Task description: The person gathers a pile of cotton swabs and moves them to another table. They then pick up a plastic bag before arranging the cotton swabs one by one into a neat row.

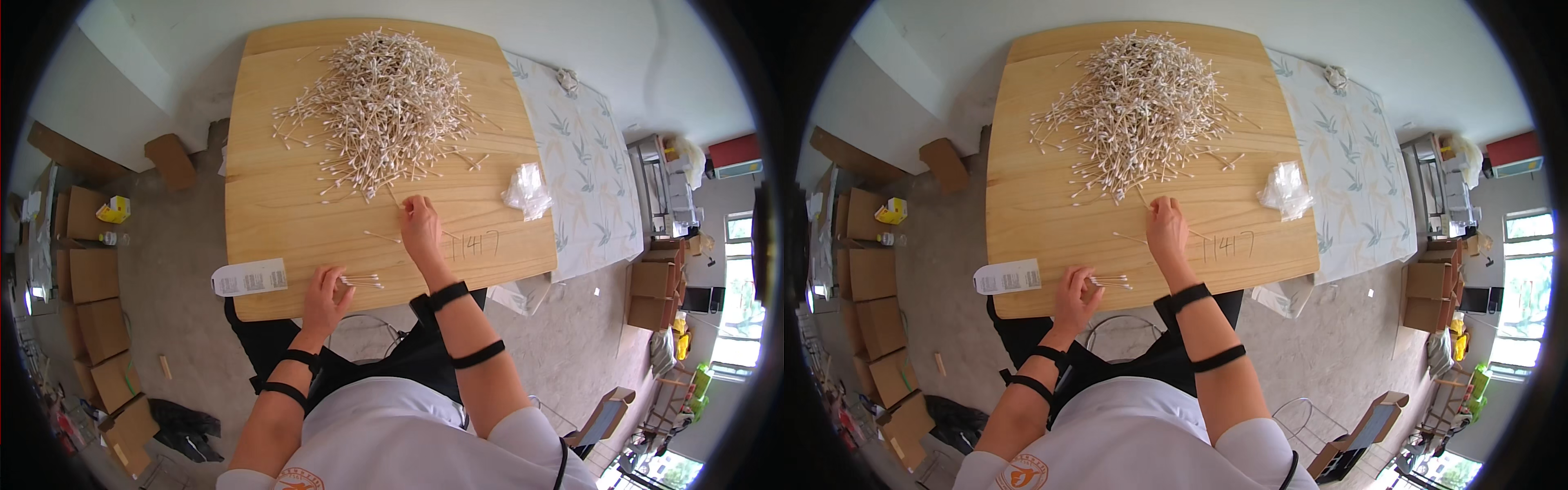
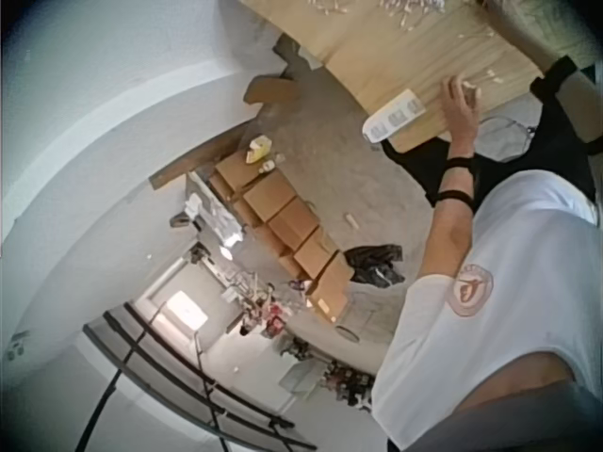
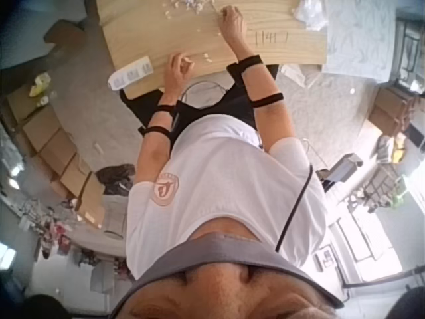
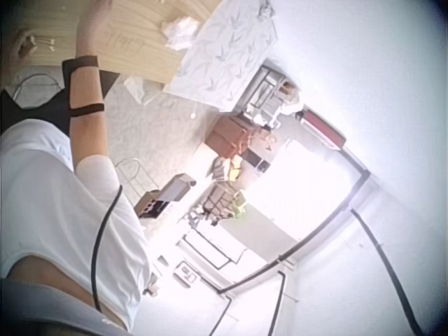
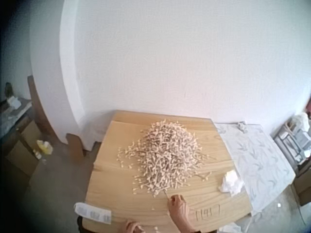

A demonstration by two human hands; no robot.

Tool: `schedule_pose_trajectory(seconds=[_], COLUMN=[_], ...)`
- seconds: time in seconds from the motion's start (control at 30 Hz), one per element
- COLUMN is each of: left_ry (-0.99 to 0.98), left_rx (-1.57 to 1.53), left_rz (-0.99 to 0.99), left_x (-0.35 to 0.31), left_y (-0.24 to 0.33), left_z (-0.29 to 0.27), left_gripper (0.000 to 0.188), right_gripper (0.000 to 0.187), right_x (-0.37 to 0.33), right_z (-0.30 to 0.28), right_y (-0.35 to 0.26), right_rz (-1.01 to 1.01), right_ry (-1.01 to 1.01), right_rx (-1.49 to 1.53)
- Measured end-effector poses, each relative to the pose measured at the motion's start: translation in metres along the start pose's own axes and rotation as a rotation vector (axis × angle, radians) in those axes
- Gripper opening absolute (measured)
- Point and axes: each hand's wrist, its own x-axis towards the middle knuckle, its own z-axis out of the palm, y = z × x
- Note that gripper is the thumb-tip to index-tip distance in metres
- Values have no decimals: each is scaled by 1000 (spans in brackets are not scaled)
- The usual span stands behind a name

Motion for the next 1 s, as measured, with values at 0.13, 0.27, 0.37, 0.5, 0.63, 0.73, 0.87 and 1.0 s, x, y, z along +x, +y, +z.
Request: schedule_pose_trajectory(seconds=[0.13,0.27,0.37,0.5,0.63,0.73,0.87,1.0], left_ry=[0,-11,-3,7,-29,-30,-22,-33], left_rx=[-27,-23,-13,-19,3,2,23,-24], left_rz=[14,-18,-1,1,-18,2,13,2], left_x=[2,2,1,1,2,2,2,2], left_y=[0,3,1,2,-1,-1,-4,3], left_z=[3,3,-1,-2,1,1,-2,0], left_gripper=[41,41,39,40,39,41,43,42], right_gripper=[7,7,8,9,20,59,96,81], right_x=[18,11,-12,-22,1,38,84,109], right_z=[9,4,-14,-36,-22,5,9,9], right_y=[-3,16,38,38,-7,-45,-103,-87], right_rz=[-10,-179,-298,-184,-146,-222,-33,13], right_ry=[46,41,-13,77,39,88,-53,-68], right_rx=[-207,-319,-502,-504,-99,-115,-388,-442])
